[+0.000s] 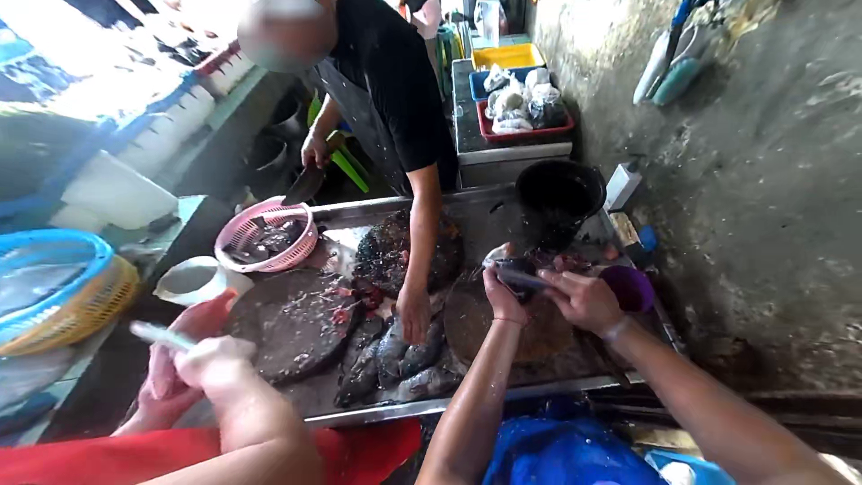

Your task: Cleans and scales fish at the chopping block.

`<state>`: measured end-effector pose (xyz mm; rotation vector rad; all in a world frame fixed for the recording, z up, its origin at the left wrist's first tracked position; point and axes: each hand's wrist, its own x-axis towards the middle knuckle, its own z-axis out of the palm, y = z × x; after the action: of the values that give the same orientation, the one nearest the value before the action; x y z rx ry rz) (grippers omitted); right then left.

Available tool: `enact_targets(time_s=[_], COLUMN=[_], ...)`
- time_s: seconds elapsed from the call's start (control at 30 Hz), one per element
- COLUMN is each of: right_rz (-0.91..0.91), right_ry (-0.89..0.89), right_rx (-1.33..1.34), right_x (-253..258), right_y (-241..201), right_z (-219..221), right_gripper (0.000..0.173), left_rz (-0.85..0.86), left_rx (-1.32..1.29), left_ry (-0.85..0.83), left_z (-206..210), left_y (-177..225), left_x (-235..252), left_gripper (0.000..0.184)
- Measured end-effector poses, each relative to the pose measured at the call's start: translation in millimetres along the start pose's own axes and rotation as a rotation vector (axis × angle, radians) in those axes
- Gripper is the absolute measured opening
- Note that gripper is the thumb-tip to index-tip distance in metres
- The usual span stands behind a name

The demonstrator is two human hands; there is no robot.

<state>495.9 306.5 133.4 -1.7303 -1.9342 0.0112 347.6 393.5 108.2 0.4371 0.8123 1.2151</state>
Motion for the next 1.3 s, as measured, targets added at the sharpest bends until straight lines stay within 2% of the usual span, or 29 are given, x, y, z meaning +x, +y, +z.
enact_targets(time_s=[0.07, 0.13, 0.2, 0.27, 0.33, 0.4, 0.47, 0.53, 0.57, 0.63, 0.7, 0.77, 0.83, 0.87, 0.93, 1.0, 1.03, 1.07, 1.1, 1.13, 1.17, 1.23, 1.3], right_rz=[0.056, 0.011, -0.011, 0.070, 0.036, -0.039, 0.034, 0.016, -0.020, 0.025, 0.058, -0.004, 0.090, 0.187, 0.275, 0.237, 0.235, 0.284, 0.391, 0.484, 0.561, 0.625, 0.660], right_ry=[-0.152, -0.189, -0.329, -0.440, -0.400, -0.438, -0.478, -0.432, -0.454, -0.574, -0.546, -0.557, -0.582, -0.546, -0.263, 0.024, 0.038, -0.041, -0.200, -0.312, -0.370, -0.333, -0.443], right_rx=[-0.109, -0.171, -0.197, -0.229, -0.223, -0.196, -0.223, -0.233, -0.205, -0.167, -0.222, -0.214, -0.194, -0.223, -0.180, -0.071, -0.026, -0.001, 0.001, 0.013, 0.029, 0.038, 0.078], right_x=[9, 21, 25, 26, 23, 19, 20, 23, 22, 18, 14, 16, 14, 16, 11, -18, -42, -69, -94, -115, -130, -148, -156], right_y=[2, -5, -4, 10, 4, -1, 8, 3, -4, -6, -3, -12, 0, 13, 33, 46, 59, 76, 91, 103, 105, 93, 81], right_z=[-24, -46, -51, -46, -49, -46, -43, -49, -50, -46, -50, -53, -47, -51, -64, -48, -27, 0, 27, 50, 65, 73, 78], right_gripper=[0.040, 0.041, 0.040, 0.039, 0.039, 0.040, 0.038, 0.039, 0.039, 0.039, 0.039, 0.040, 0.038, 0.037, 0.037, 0.040, 0.042, 0.044, 0.044, 0.042, 0.044, 0.048, 0.047], left_rz=[-0.010, 0.004, 0.010, 0.030, 0.089, 0.097, 0.072, 0.061, 0.056, 0.011, -0.027, -0.015, -0.009, 0.005, 0.060, 0.134, 0.172, 0.198, 0.214, 0.219, 0.203, 0.086, -0.052], left_rx=[0.135, 0.194, 0.303, 0.419, 0.473, 0.518, 0.581, 0.603, 0.614, 0.628, 0.599, 0.611, 0.669, 0.673, 0.641, 0.610, 0.589, 0.590, 0.634, 0.760, 0.966, 1.340, 1.430], left_ry=[-0.054, -0.088, -0.135, -0.231, -0.332, -0.403, -0.457, -0.467, -0.461, -0.476, -0.495, -0.493, -0.515, -0.526, -0.534, -0.528, -0.530, -0.534, -0.531, -0.512, -0.462, -0.309, -0.142], left_z=[-21, -31, -42, -58, -63, -66, -79, -87, -88, -92, -95, -90, -92, -92, -89, -89, -88, -87, -86, -88, -91, -94, -100], left_y=[-2, 0, -1, -1, 3, 6, 3, 2, 3, 4, 0, 0, 0, -2, -5, -6, -6, -7, -7, -8, -10, -20, -37], left_x=[8, 12, 8, 4, 3, 1, -2, -2, -4, -14, -17, -17, -19, -18, -14, -10, -7, -3, 2, 8, 14, 24, 30], left_gripper=[0.053, 0.055, 0.054, 0.051, 0.045, 0.044, 0.046, 0.046, 0.046, 0.044, 0.043, 0.042, 0.045, 0.046, 0.048, 0.053, 0.057, 0.060, 0.063, 0.066, 0.069, 0.074, 0.071])
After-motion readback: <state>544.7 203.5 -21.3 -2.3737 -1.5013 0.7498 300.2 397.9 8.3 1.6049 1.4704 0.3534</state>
